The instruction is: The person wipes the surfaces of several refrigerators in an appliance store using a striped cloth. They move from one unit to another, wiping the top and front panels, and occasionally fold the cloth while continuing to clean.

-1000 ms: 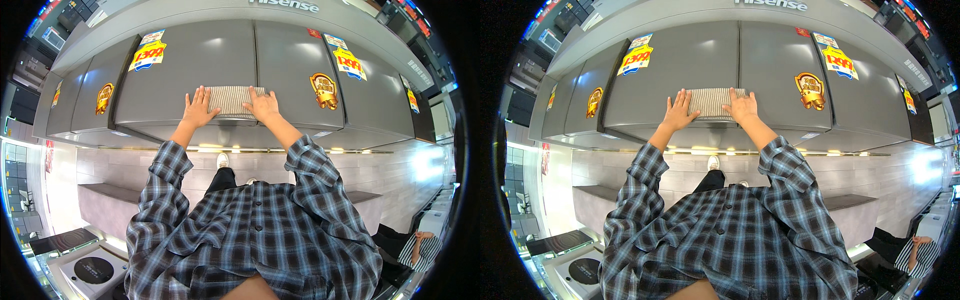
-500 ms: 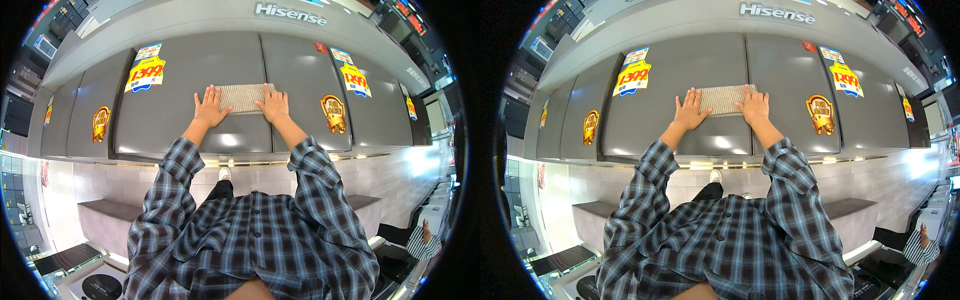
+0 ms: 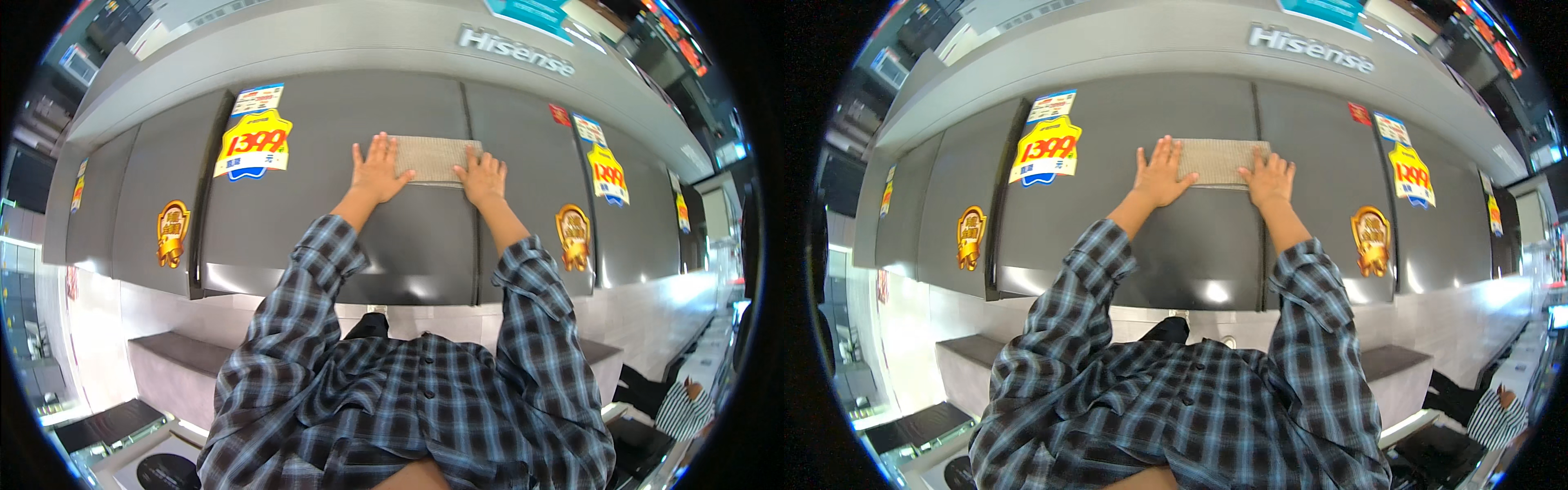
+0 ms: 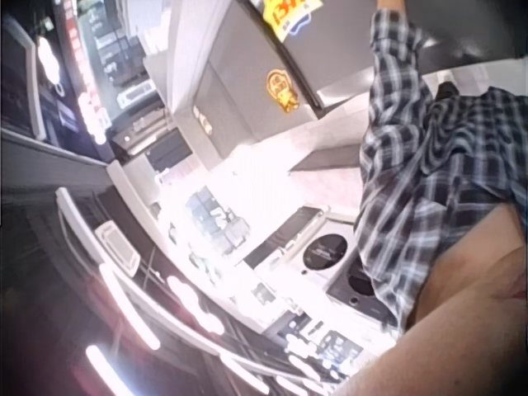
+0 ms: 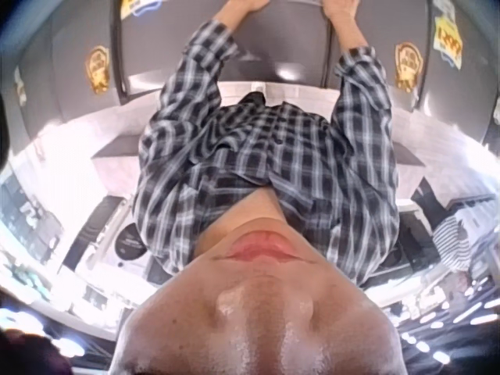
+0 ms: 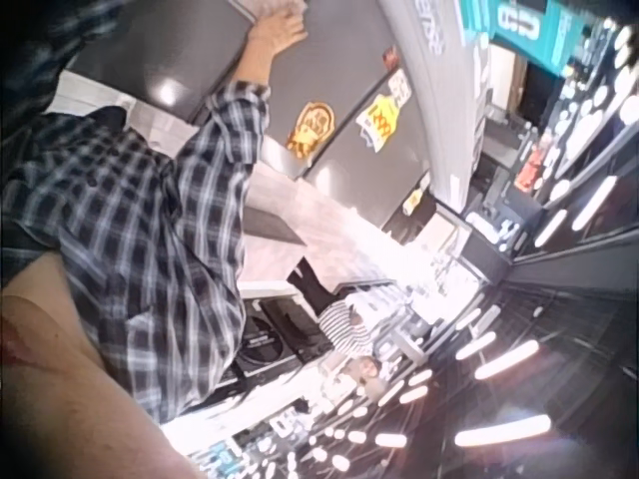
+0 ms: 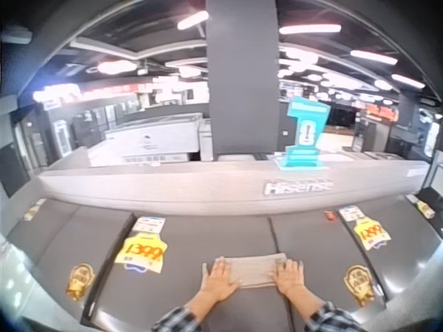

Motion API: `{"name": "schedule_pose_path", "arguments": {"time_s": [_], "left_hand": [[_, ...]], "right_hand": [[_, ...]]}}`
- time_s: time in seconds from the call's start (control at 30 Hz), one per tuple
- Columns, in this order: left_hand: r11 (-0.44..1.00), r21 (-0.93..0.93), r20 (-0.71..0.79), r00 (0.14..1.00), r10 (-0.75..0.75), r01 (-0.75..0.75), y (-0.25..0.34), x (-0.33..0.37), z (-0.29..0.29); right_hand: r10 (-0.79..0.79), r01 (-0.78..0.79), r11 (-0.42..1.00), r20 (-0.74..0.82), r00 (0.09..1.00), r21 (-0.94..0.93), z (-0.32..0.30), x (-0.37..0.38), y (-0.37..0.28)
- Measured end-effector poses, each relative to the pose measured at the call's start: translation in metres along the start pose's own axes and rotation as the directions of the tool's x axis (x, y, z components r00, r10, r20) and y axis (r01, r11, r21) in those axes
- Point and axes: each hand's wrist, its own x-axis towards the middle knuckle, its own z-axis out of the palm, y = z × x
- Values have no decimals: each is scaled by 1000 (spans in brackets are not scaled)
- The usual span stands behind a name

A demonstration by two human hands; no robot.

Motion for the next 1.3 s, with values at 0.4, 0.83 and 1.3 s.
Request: {"name": "schedule_pose_path", "arguments": {"time_s": [0.4,0.83,1.3], "left_hand": [[999,-18,-15,999,40,-41,-27,95,-9],[998,-13,13,998,68,-68,-56,183,-15],[995,92,33,999,35,-38,-135,194,-28]], "right_hand": [[6,-6,1000,-13,1000,-16,1,100,-2],[58,-59,998,-47,997,-8,6,181,-10],[17,-18,1000,100,995,15,-8,209,-91]]}}
